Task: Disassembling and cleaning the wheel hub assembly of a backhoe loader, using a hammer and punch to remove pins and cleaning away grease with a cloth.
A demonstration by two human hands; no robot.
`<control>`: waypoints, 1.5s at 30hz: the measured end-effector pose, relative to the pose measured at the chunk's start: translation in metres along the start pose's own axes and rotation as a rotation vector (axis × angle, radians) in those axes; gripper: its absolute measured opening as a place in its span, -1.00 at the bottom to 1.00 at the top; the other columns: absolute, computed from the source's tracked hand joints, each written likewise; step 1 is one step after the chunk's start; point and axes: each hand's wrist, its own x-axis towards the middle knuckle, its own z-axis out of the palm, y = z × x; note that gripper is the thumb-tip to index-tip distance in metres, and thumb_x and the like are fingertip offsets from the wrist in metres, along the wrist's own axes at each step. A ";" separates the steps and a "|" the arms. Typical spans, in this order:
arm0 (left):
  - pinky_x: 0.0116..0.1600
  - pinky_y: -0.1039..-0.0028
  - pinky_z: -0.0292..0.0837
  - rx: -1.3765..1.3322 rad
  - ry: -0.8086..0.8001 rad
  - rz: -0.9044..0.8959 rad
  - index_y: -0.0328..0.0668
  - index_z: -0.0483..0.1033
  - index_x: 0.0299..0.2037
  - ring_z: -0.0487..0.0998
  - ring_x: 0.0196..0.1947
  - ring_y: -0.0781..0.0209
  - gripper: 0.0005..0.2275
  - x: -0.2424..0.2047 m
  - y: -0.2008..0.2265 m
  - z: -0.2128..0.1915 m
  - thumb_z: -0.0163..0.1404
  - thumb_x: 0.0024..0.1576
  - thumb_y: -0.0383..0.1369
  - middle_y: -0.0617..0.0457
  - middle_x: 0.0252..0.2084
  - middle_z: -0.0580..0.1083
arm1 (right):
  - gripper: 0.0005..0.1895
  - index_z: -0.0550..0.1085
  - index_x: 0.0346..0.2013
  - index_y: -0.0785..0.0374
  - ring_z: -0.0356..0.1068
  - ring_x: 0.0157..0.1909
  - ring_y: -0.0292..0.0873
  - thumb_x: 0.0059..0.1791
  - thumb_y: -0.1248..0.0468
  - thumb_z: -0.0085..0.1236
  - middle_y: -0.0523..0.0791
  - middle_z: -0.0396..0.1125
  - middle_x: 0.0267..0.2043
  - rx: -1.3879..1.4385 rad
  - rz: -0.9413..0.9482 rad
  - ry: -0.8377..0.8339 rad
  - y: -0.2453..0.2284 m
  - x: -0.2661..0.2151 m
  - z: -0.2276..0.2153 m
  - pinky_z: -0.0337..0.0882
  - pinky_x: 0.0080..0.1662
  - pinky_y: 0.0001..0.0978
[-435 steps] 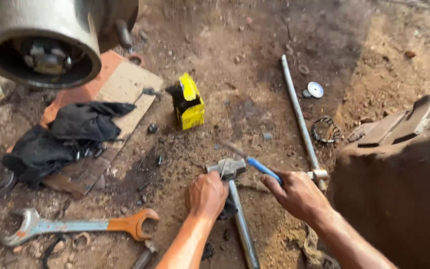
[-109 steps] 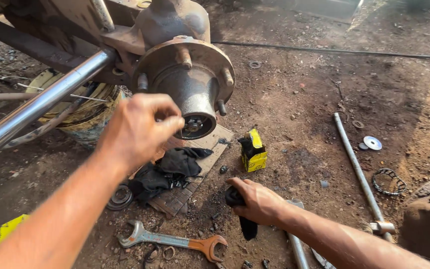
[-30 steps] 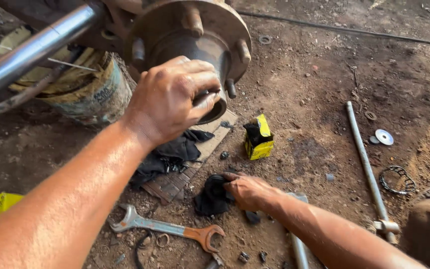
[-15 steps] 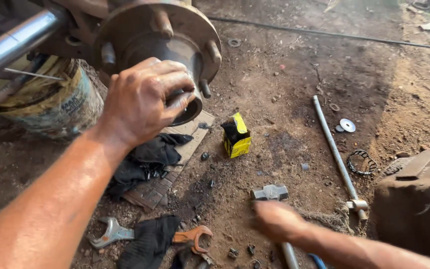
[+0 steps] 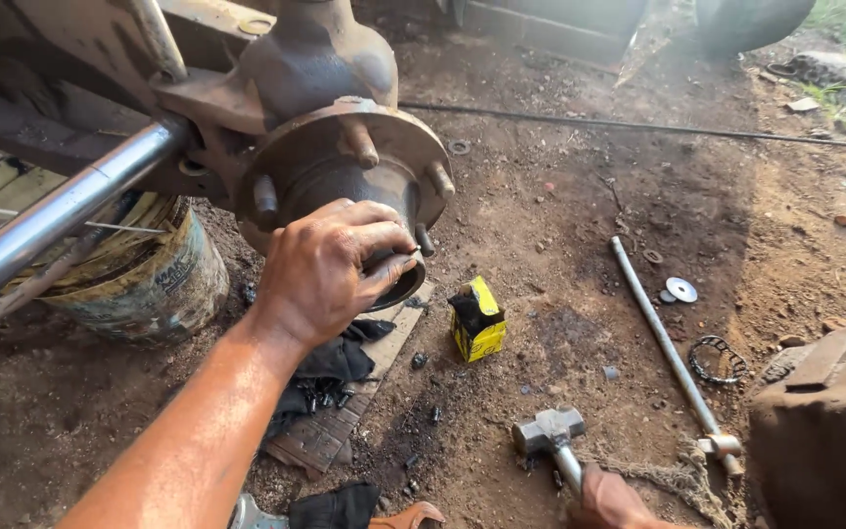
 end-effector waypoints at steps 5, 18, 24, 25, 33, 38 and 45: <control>-0.03 0.30 0.57 -0.014 -0.038 -0.060 0.02 0.66 -0.35 0.64 -0.14 0.16 -0.89 0.004 0.001 -0.001 0.24 0.04 -0.23 0.17 -0.16 0.63 | -0.66 0.40 -0.08 0.33 0.31 -0.53 -0.22 0.07 0.09 0.02 -0.10 0.35 -0.41 0.051 0.130 -0.079 -0.233 -0.100 -0.215 0.41 -0.53 -0.33; 0.07 0.32 0.53 -0.081 -0.131 -0.128 0.04 0.69 -0.32 0.66 -0.10 0.16 -0.86 0.007 -0.003 -0.003 0.27 -0.02 -0.21 0.13 -0.13 0.65 | -0.54 0.38 -0.25 0.31 0.14 -0.79 -0.29 0.08 -0.07 -0.13 -0.15 0.25 -0.62 1.105 -0.448 -0.098 -0.448 -0.215 -0.413 0.26 -0.74 -0.40; 0.06 0.33 0.54 -0.104 -0.153 -0.189 -0.02 0.70 -0.30 0.67 -0.10 0.14 -0.81 0.008 -0.002 -0.008 0.30 -0.04 -0.20 0.07 -0.12 0.64 | -0.57 0.30 -0.29 0.29 0.10 -0.81 -0.31 0.12 -0.05 -0.20 -0.18 0.17 -0.65 1.262 -0.449 -0.131 -0.479 -0.216 -0.408 0.24 -0.76 -0.42; 0.06 0.33 0.54 -0.103 -0.151 -0.189 -0.02 0.70 -0.30 0.67 -0.10 0.14 -0.81 0.008 -0.003 -0.009 0.30 -0.04 -0.20 0.07 -0.12 0.64 | -0.57 0.30 -0.29 0.29 0.10 -0.81 -0.31 0.12 -0.05 -0.20 -0.18 0.17 -0.65 1.261 -0.450 -0.131 -0.481 -0.216 -0.406 0.24 -0.76 -0.42; 0.04 0.33 0.54 -0.154 -0.174 -0.213 -0.02 0.73 -0.27 0.67 -0.10 0.12 -0.80 0.008 -0.005 -0.008 0.32 -0.08 -0.23 0.05 -0.11 0.65 | -0.61 0.30 -0.31 0.27 0.07 -0.83 -0.33 0.12 -0.01 -0.22 -0.19 0.14 -0.67 1.312 -0.405 -0.130 -0.468 -0.212 -0.397 0.20 -0.78 -0.43; 0.09 0.40 0.55 -0.186 -0.200 -0.248 -0.01 0.73 -0.21 0.69 -0.08 0.17 -0.78 0.010 -0.012 -0.011 0.30 -0.06 -0.26 0.06 -0.08 0.65 | -0.56 0.29 -0.36 0.28 0.10 -0.82 -0.32 0.13 -0.03 -0.25 -0.18 0.16 -0.67 1.278 -0.412 -0.167 -0.478 -0.208 -0.393 0.23 -0.77 -0.41; 0.16 0.41 0.49 -0.286 -0.354 -0.251 -0.07 0.67 -0.07 0.62 0.06 0.18 -0.75 0.012 -0.015 -0.014 0.20 0.02 -0.38 0.11 0.10 0.58 | -0.60 0.27 -0.36 0.24 0.07 -0.83 -0.32 0.11 -0.03 -0.21 -0.19 0.14 -0.67 1.297 -0.307 -0.129 -0.474 -0.219 -0.400 0.19 -0.79 -0.40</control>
